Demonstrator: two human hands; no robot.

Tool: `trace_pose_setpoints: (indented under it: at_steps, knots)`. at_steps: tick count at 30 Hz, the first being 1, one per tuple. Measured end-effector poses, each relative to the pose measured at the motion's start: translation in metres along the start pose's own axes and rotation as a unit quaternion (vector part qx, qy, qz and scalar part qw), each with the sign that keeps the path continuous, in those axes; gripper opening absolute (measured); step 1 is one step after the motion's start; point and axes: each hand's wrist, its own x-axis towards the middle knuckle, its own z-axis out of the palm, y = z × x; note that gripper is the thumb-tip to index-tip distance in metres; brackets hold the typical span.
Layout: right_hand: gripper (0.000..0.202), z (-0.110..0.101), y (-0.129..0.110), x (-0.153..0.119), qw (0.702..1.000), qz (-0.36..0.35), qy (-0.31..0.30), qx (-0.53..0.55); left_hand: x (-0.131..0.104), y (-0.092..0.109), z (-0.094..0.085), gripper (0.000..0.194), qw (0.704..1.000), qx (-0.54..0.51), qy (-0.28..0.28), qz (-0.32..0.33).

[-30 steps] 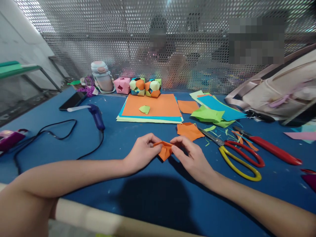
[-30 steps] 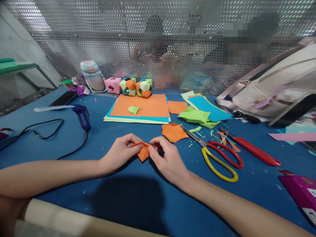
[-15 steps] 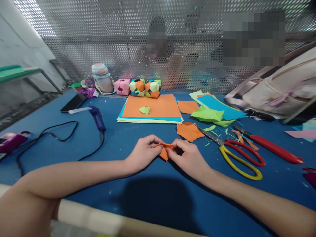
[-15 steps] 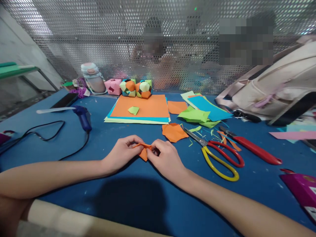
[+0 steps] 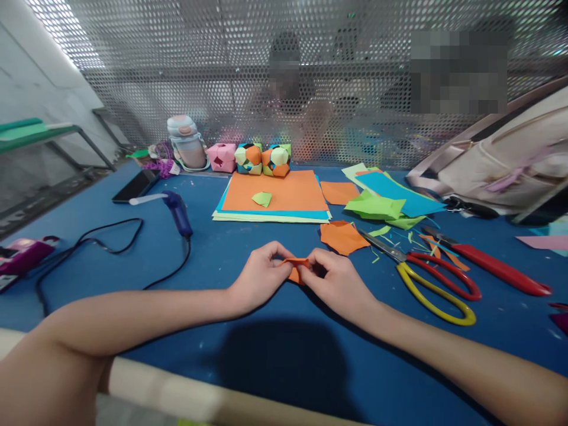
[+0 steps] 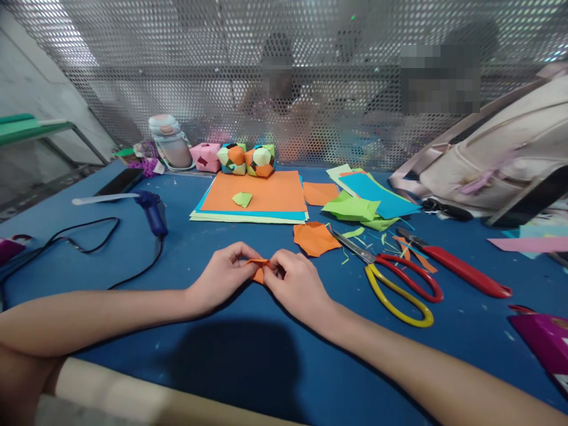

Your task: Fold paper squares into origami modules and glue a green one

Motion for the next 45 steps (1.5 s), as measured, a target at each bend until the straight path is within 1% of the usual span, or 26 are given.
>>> trace_pose_setpoints:
  at_steps: [3,10,14,17,21,24,28,29,31,33,35,37,41,43,45]
  knots:
    - [0.022,0.0002,-0.0009,-0.0003,1.000,-0.001,0.003,0.002,0.0006,0.0006,-0.0001,0.005,1.000,0.000,-0.003,-0.001]
    - [0.021,-0.0010,0.0001,0.0000,0.998,0.035,-0.015,0.044,0.0017,0.0017,0.0000,0.005,1.000,-0.010,-0.014,-0.019]
    - [0.020,-0.0014,0.0023,0.0009,0.997,0.044,-0.024,0.055,0.0032,-0.0003,0.0003,0.005,1.000,-0.016,-0.013,-0.011]
    - [0.020,-0.0025,0.0032,-0.0001,0.996,0.042,-0.042,0.068,0.0042,-0.0012,0.0001,0.005,1.000,-0.020,-0.008,-0.008]
    - [0.020,-0.0047,0.0023,-0.0026,0.992,0.034,-0.060,0.102,0.0049,0.0001,-0.0002,0.005,0.999,-0.035,0.000,-0.023]
    - [0.019,-0.0057,0.0022,-0.0034,0.991,0.033,-0.050,0.121,0.0055,0.0016,-0.0002,0.007,0.999,-0.037,0.012,-0.029]
    - [0.024,-0.0054,0.0039,-0.0037,0.991,0.036,-0.032,0.123,0.0060,0.0035,0.0000,0.006,0.998,-0.047,0.016,-0.039]
    - [0.023,-0.0051,0.0041,-0.0037,0.991,0.032,-0.030,0.124,0.0060,0.0037,0.0001,0.006,0.998,-0.050,0.016,-0.039]
    - [0.014,-0.0044,0.0042,-0.0039,0.992,0.012,-0.011,0.123,0.0060,0.0037,0.0005,0.006,0.997,-0.062,0.010,-0.040]
    - [0.004,-0.0033,0.0044,-0.0039,0.993,-0.027,0.028,0.112,0.0058,0.0032,0.0012,0.007,0.995,-0.081,-0.011,-0.049]
    - [0.005,-0.0021,0.0050,-0.0039,0.991,-0.071,0.059,0.093,0.0054,0.0027,0.0021,0.009,0.994,-0.094,-0.035,-0.052]
    - [0.004,-0.0011,0.0062,-0.0042,0.990,-0.098,0.061,0.076,0.0049,0.0023,0.0031,0.012,0.994,-0.087,-0.047,-0.042]
    - [0.012,-0.0010,0.0069,-0.0058,0.990,-0.119,0.045,0.057,0.0048,0.0021,0.0043,0.017,0.994,-0.092,-0.051,-0.038]
    - [0.012,-0.0012,0.0062,-0.0065,0.987,-0.141,0.055,0.058,0.0050,0.0020,0.0047,0.019,0.993,-0.101,-0.052,-0.035]
    - [0.008,-0.0008,0.0061,-0.0067,0.981,-0.173,0.072,0.059,0.0050,0.0021,0.0050,0.020,0.992,-0.104,-0.061,-0.029]
